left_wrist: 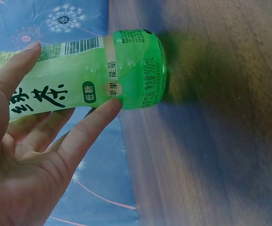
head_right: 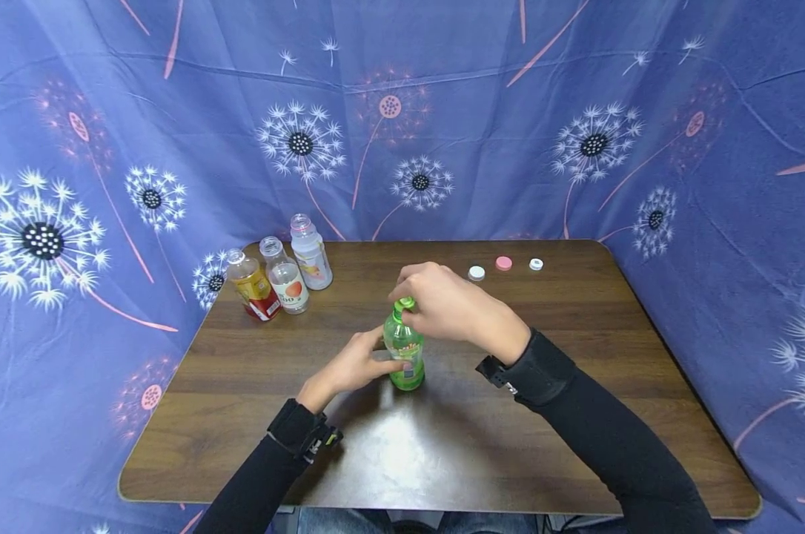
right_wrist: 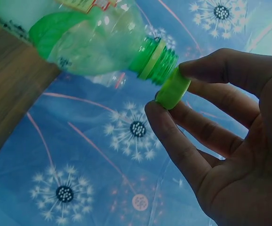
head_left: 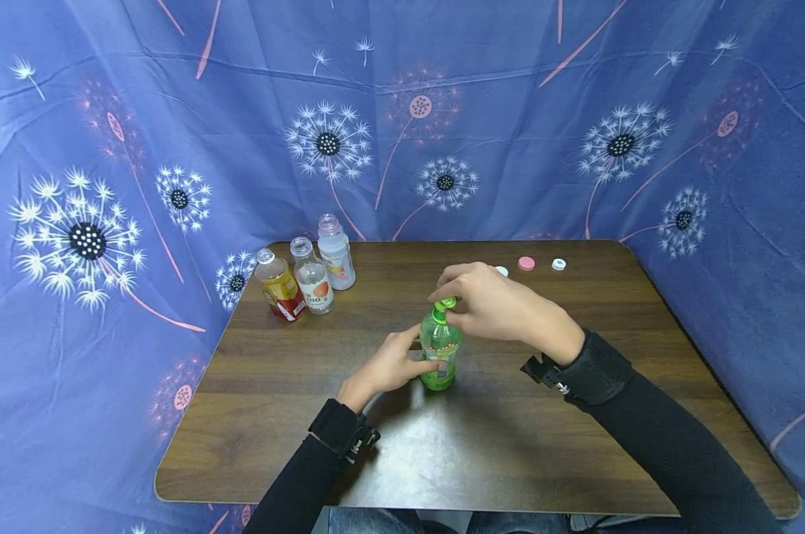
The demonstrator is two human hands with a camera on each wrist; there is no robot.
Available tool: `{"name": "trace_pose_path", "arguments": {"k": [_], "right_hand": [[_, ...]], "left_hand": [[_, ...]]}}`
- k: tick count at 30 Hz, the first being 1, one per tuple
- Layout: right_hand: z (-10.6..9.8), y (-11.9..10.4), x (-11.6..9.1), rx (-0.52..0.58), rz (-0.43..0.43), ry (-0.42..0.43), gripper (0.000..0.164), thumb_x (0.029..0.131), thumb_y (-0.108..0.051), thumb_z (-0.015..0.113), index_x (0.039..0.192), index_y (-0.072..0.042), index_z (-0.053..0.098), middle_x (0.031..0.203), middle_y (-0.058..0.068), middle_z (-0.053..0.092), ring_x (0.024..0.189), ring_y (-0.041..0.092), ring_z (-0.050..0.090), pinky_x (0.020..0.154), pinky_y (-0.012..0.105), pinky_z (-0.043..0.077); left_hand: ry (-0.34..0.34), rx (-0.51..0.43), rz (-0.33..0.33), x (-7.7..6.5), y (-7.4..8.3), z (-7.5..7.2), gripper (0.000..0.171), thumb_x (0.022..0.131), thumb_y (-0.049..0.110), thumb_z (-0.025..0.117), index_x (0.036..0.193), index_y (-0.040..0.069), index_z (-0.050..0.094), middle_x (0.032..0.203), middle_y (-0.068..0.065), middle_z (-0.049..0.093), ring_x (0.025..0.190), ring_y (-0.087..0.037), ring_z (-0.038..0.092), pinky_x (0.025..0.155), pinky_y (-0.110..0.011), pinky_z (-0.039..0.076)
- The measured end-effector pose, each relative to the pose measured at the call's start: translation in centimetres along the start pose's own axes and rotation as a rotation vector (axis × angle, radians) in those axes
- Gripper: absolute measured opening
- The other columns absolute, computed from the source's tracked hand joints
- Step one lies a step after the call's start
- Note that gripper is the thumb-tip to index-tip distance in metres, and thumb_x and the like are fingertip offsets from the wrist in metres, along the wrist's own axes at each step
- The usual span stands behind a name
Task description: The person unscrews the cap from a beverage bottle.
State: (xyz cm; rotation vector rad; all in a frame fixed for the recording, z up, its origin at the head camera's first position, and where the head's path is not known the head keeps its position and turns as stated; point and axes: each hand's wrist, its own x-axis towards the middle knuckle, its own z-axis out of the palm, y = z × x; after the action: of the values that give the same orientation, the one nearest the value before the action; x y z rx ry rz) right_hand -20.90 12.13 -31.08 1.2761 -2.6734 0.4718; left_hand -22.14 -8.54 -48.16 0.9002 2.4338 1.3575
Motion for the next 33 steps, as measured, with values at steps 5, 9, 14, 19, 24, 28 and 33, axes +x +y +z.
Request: {"name": "trace_pose_path", "arguments": {"k": [5, 9, 14, 19, 24, 28, 33], "right_hand": [[0.1, -0.7, 0.5, -0.006, -0.008, -0.029, 0.025, 0.083, -0.004, 0.071, 0.105, -0.012, 0.08, 0.101, 0.0, 0.072, 0.09, 0.011, 0.069, 0.071, 0.026, 0.056], [0.0, -0.8, 0.5, -0.017, 0.007, -0.051, 0.025, 0.082, -0.004, 0.071, 0.105, -0.012, 0.08, 0.1, -0.001, 0.072, 0.089, 0.011, 0.069, 0.071, 0.026, 0.057], [-0.1, -0.8, 0.3, -0.01, 0.019, -0.077, 0.024, 0.081, -0.004, 0.072, 0.103, -0.011, 0.08, 0.099, 0.0, 0.072, 0.088, 0.012, 0.069, 0.071, 0.027, 0.057], [-0.1, -0.7, 0.2, -0.013, 0.024, -0.093, 0.024, 0.082, -0.005, 0.072, 0.103, -0.011, 0.08, 0.099, -0.001, 0.072, 0.089, 0.012, 0.069, 0.074, 0.028, 0.058], [0.1, -0.8, 0.2, -0.047, 0.018, -0.073, 0.017, 0.083, -0.007, 0.073, 0.098, -0.011, 0.08, 0.095, 0.0, 0.072, 0.084, 0.01, 0.067, 0.069, 0.026, 0.057], [0.2, -0.9, 0.3, -0.109, 0.038, -0.063, 0.007, 0.085, -0.012, 0.073, 0.09, -0.012, 0.078, 0.084, -0.001, 0.067, 0.072, 0.008, 0.059, 0.061, 0.025, 0.051], [0.2, -1.2, 0.4, -0.173, 0.092, -0.058, 0.02, 0.089, -0.029, 0.076, 0.099, -0.011, 0.076, 0.087, 0.001, 0.069, 0.072, 0.012, 0.061, 0.062, 0.03, 0.053]], "left_hand": [[-0.004, -0.005, -0.009, 0.0, 0.1, 0.0, 0.056, 0.089, 0.041, 0.077, 0.138, 0.027, 0.054, 0.13, 0.006, 0.069, 0.125, -0.022, 0.064, 0.106, -0.048, 0.051], [-0.002, 0.0, -0.005, -0.1, 0.3, 0.1, 0.055, 0.089, 0.041, 0.077, 0.137, 0.027, 0.054, 0.129, 0.006, 0.069, 0.125, -0.021, 0.064, 0.106, -0.048, 0.052], [0.004, 0.01, 0.004, 0.0, 0.3, 0.2, 0.054, 0.089, 0.042, 0.077, 0.137, 0.027, 0.055, 0.129, 0.006, 0.069, 0.124, -0.021, 0.065, 0.106, -0.047, 0.052], [0.001, 0.009, -0.008, 0.0, 0.3, 0.2, 0.055, 0.089, 0.04, 0.077, 0.137, 0.027, 0.055, 0.129, 0.006, 0.069, 0.124, -0.022, 0.064, 0.106, -0.045, 0.052], [-0.003, 0.005, -0.01, 0.0, 0.4, 0.3, 0.055, 0.09, 0.04, 0.076, 0.138, 0.025, 0.055, 0.129, 0.004, 0.069, 0.125, -0.023, 0.064, 0.106, -0.046, 0.052], [-0.002, 0.019, -0.012, -0.1, 0.4, 0.3, 0.055, 0.09, 0.042, 0.076, 0.137, 0.027, 0.055, 0.129, 0.006, 0.069, 0.124, -0.022, 0.064, 0.106, -0.044, 0.052], [-0.007, 0.022, -0.007, -0.1, 0.4, 0.1, 0.059, 0.09, 0.046, 0.075, 0.142, 0.03, 0.051, 0.131, 0.006, 0.068, 0.126, -0.025, 0.064, 0.106, -0.046, 0.052]]}}
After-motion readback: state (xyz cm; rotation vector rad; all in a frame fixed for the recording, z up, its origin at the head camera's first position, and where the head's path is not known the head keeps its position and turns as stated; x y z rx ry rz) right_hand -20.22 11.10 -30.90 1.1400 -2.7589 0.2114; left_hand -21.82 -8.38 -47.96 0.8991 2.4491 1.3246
